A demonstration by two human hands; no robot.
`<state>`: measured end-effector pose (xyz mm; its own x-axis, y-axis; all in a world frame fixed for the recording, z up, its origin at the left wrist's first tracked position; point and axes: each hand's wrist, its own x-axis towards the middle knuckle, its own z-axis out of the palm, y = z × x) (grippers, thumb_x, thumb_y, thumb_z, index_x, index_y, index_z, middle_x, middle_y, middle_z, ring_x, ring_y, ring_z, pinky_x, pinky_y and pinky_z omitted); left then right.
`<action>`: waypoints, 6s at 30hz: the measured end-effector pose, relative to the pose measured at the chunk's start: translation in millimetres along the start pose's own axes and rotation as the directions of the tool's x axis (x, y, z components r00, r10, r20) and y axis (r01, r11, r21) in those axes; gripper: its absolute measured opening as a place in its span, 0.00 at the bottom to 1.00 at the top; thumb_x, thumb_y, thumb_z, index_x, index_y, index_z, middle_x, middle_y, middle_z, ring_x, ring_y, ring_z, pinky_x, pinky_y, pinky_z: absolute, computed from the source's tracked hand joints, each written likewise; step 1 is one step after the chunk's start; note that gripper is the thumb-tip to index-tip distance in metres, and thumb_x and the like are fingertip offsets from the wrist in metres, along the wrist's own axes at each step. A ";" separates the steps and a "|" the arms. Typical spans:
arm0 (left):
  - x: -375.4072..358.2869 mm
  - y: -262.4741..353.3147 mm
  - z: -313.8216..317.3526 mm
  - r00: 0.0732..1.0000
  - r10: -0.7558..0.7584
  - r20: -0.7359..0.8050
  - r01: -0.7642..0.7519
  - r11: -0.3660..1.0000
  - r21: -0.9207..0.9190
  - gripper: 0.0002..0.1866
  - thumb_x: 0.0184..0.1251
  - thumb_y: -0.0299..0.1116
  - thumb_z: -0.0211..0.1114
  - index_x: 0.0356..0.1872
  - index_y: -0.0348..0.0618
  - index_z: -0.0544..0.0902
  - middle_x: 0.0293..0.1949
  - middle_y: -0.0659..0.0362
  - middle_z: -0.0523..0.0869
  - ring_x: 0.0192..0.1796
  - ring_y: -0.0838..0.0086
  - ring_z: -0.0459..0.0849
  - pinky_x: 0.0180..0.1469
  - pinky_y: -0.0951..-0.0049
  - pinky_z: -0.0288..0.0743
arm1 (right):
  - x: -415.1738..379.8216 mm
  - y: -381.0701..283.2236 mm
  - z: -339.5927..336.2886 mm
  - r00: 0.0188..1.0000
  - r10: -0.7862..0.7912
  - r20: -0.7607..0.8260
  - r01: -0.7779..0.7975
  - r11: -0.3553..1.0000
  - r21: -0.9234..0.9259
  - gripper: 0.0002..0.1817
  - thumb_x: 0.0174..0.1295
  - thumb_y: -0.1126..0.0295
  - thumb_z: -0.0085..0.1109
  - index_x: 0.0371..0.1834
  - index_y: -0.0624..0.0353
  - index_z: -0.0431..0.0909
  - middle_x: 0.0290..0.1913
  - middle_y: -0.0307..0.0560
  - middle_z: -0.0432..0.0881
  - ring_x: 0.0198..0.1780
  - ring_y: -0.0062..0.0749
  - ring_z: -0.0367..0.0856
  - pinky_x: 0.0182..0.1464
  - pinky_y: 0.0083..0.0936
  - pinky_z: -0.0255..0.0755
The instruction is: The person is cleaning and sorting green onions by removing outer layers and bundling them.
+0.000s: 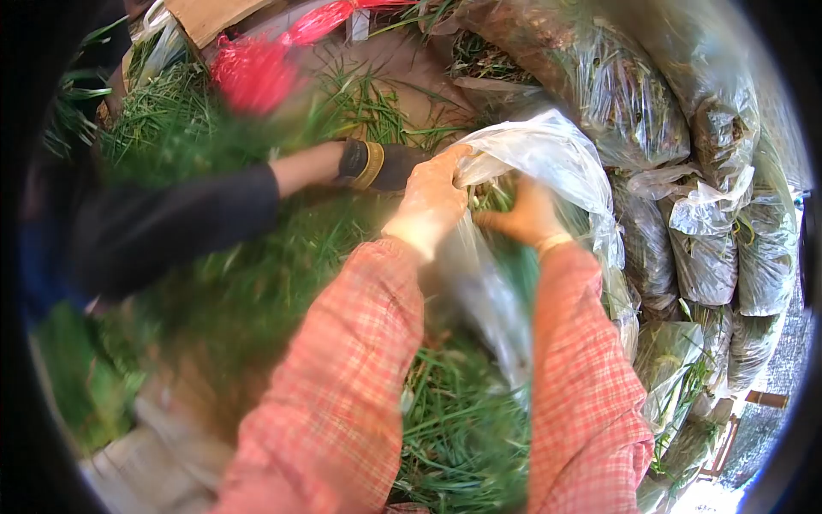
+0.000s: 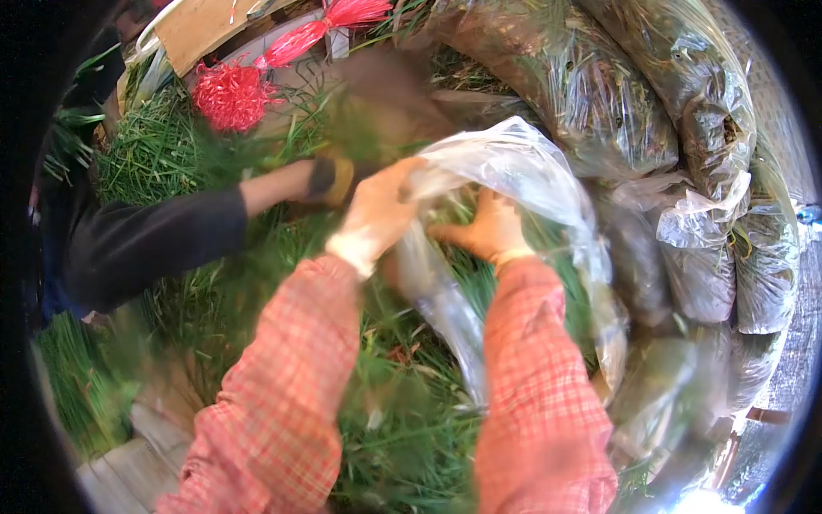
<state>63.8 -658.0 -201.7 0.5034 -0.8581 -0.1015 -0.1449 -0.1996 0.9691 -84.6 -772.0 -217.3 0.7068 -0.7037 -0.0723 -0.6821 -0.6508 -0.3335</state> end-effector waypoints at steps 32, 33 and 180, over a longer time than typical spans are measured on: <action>-8.8 -10.1 -4.1 0.987 0.161 -0.024 -0.132 0.874 0.467 0.24 0.51 0.23 0.59 0.53 0.42 0.74 0.44 0.49 0.79 0.50 0.60 0.77 0.53 0.66 0.69 | -82.1 21.0 -80.2 0.975 0.219 -0.025 -0.155 0.764 0.626 0.24 0.42 0.76 0.66 0.47 0.64 0.75 0.39 0.42 0.82 0.41 0.24 0.79 0.45 0.22 0.73; -17.8 7.0 -4.6 0.983 0.183 -0.015 -0.134 0.772 0.621 0.25 0.51 0.25 0.60 0.55 0.42 0.73 0.44 0.49 0.78 0.50 0.59 0.76 0.53 0.65 0.69 | -91.2 27.1 -87.8 0.969 0.243 -0.036 -0.143 0.675 0.724 0.23 0.42 0.78 0.65 0.47 0.64 0.75 0.40 0.42 0.81 0.41 0.24 0.79 0.45 0.22 0.73; -476.4 335.9 10.2 0.380 0.626 0.681 -0.139 0.766 -0.627 0.25 0.70 0.55 0.41 0.18 0.48 0.65 0.17 0.62 0.69 0.26 0.70 0.73 0.45 0.62 0.68 | -605.5 -124.2 -172.1 0.878 0.126 -0.462 0.436 0.191 0.879 0.49 0.48 0.58 0.67 0.71 0.53 0.47 0.67 0.49 0.57 0.68 0.37 0.53 0.68 0.37 0.47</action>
<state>-233.5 -321.1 169.8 -0.4798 -0.7730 0.4150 0.3533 0.2628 0.8979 -460.2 -314.1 29.7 0.4478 -0.8313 0.3293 0.3433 -0.1802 -0.9218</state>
